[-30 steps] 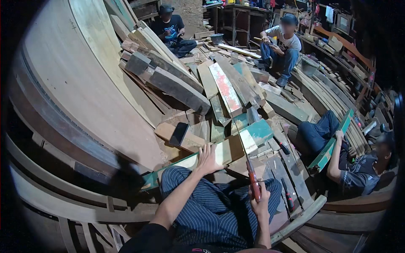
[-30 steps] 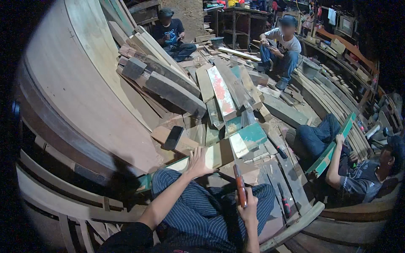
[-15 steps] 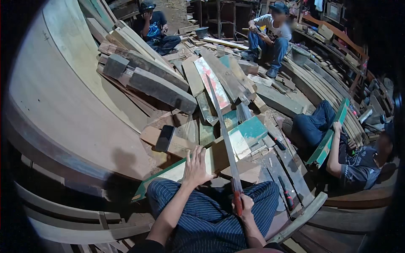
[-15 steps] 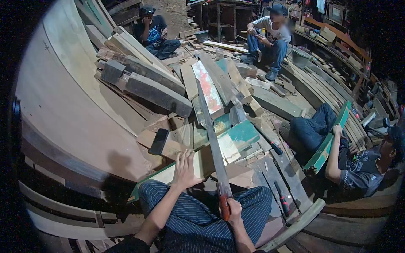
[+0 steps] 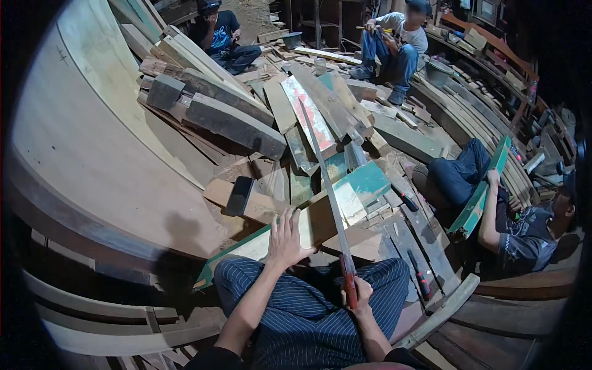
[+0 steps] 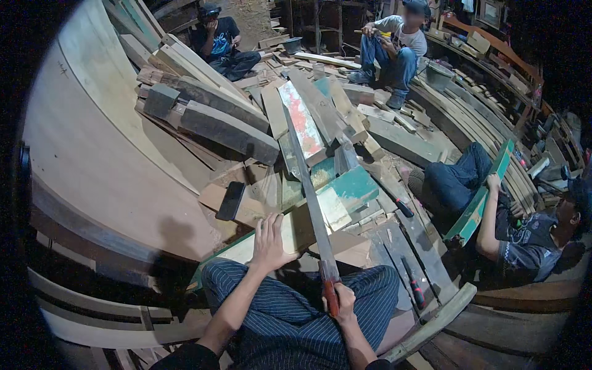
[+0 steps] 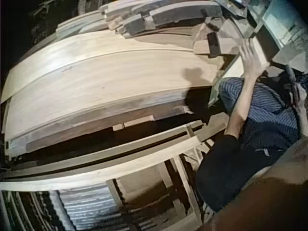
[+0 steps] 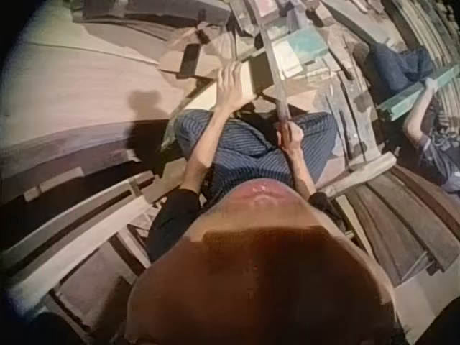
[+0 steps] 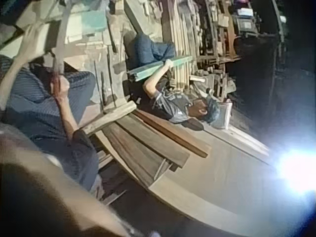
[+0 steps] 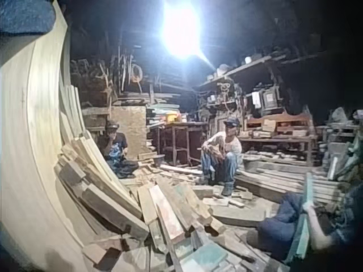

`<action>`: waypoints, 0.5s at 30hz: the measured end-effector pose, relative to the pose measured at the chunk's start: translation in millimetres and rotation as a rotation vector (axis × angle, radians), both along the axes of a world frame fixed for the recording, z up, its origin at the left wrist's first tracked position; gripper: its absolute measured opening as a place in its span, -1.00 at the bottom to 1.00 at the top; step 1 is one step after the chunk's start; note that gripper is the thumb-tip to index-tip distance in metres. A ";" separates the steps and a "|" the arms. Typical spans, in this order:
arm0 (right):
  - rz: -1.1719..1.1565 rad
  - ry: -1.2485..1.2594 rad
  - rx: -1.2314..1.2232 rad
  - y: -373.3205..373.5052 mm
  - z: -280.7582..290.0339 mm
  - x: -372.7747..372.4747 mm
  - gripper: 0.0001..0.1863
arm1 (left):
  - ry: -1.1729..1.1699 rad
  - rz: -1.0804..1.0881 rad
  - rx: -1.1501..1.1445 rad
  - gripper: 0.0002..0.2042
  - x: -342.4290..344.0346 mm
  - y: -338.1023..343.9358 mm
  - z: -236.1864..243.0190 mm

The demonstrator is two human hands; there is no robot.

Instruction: The person cuts a wooden board with a hand saw while holding the wood with one hand.

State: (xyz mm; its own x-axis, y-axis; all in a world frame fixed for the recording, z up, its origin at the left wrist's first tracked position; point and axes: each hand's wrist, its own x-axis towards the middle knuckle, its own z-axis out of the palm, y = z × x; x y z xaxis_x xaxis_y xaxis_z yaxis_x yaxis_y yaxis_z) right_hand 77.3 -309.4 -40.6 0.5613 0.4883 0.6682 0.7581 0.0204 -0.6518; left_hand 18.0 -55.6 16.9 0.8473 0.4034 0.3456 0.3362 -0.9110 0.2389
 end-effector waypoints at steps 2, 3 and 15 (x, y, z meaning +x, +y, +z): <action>-0.004 -0.013 -0.021 0.0 -0.9 -1.0 -0.73 | 0.007 -0.001 -0.002 0.15 -0.7 -0.6 0.5; -0.024 -0.021 -0.025 0.9 -3.5 -2.1 -0.74 | 0.014 -0.001 -0.003 0.15 -1.1 -0.3 1.2; 0.033 -0.032 -0.010 2.6 -7.8 -0.2 -0.78 | 0.051 0.000 -0.011 0.15 -2.7 0.3 -0.4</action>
